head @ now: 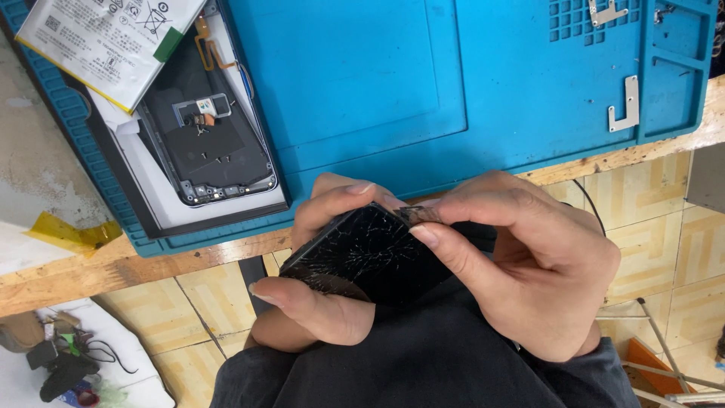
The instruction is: Removing shattered glass fragments and prying the screen assembly from a mobile phone during a repair process.
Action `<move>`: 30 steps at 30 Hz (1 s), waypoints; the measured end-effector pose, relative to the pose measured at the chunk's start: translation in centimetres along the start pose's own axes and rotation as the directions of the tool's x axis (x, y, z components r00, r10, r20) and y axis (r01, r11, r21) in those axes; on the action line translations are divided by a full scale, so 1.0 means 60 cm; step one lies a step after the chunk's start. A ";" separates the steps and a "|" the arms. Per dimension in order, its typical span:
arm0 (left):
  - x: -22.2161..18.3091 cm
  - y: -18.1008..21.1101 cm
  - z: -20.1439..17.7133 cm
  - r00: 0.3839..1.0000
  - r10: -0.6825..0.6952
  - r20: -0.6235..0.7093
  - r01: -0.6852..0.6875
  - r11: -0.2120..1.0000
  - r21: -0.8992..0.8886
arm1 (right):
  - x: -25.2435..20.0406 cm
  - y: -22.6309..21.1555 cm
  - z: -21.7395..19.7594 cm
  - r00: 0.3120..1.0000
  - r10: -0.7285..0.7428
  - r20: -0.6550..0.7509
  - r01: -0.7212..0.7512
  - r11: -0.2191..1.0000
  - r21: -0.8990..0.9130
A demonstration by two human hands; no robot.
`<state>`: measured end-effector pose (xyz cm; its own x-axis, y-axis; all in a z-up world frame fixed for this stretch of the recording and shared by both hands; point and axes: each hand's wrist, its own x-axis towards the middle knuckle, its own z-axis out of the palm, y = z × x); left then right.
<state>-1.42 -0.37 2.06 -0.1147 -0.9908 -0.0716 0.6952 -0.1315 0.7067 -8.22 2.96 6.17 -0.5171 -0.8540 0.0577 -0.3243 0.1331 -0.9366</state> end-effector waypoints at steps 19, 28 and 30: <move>0.004 0.013 -0.014 0.993 -0.032 0.117 0.037 0.999 -0.040 | 0.003 0.003 -0.012 0.994 -0.036 -0.102 0.041 0.998 0.041; 0.003 0.035 -0.036 0.921 -0.226 0.318 0.268 0.958 -0.097 | 0.077 0.012 -0.035 0.895 -0.360 0.265 0.442 0.801 -0.404; 0.001 0.032 -0.032 0.937 -0.206 0.283 0.246 0.963 -0.112 | 0.063 0.010 -0.041 0.877 -0.463 0.126 0.464 0.752 -0.468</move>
<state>1.23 -0.77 2.05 -0.4517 -0.8921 -0.0134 0.7207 -0.3738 0.5838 -12.33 1.02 6.66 -0.2033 -0.8743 0.4407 -0.8545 -0.0613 -0.5158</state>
